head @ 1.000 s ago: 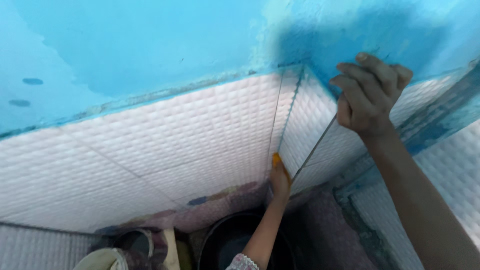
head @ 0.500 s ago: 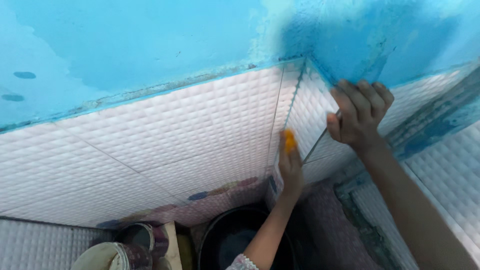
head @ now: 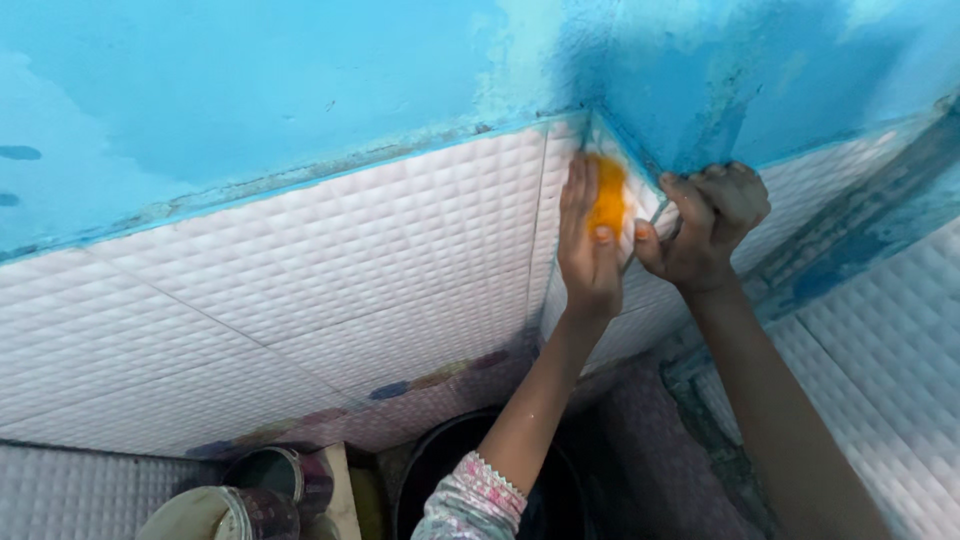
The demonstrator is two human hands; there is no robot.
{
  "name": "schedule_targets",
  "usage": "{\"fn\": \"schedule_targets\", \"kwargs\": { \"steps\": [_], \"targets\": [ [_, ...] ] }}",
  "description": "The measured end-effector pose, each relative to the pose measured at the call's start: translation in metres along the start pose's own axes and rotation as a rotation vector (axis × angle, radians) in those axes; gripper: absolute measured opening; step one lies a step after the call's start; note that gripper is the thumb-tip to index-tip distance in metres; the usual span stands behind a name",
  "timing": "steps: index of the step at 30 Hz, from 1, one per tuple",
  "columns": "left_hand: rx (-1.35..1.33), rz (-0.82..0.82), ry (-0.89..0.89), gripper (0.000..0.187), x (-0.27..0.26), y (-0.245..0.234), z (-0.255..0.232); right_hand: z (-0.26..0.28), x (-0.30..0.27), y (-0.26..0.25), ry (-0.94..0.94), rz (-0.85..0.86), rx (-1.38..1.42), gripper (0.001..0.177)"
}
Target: The person wipes the white-tiled and blue-painted bathroom walls using a yellow sponge, moving it repeatedly across the tiles and into the corners.
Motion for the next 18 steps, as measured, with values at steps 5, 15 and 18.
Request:
{"fn": "schedule_targets", "kwargs": {
  "steps": [5, 15, 18],
  "targets": [
    [-0.322, -0.115, -0.409, 0.063, -0.120, -0.016, 0.092, -0.007, -0.004, 0.007, -0.038, -0.044, 0.091, 0.044],
    [-0.028, 0.072, -0.138, 0.052, -0.026, -0.010, 0.015, -0.004, -0.004, 0.002, 0.037, -0.031, 0.088, 0.048],
    [0.018, 0.084, 0.007, 0.048, 0.024, -0.001, -0.013, -0.004, -0.007, 0.005, 0.063, -0.012, 0.037, 0.044]
  ]
}}
Point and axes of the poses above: each hand's wrist, its own x-axis towards the middle knuckle, its own y-axis out of the palm, z = x × y, the point moved 7 cm from there along x, towards the middle knuckle, and after that the axes turned 6 degrees about z, right-handed, at the moved point
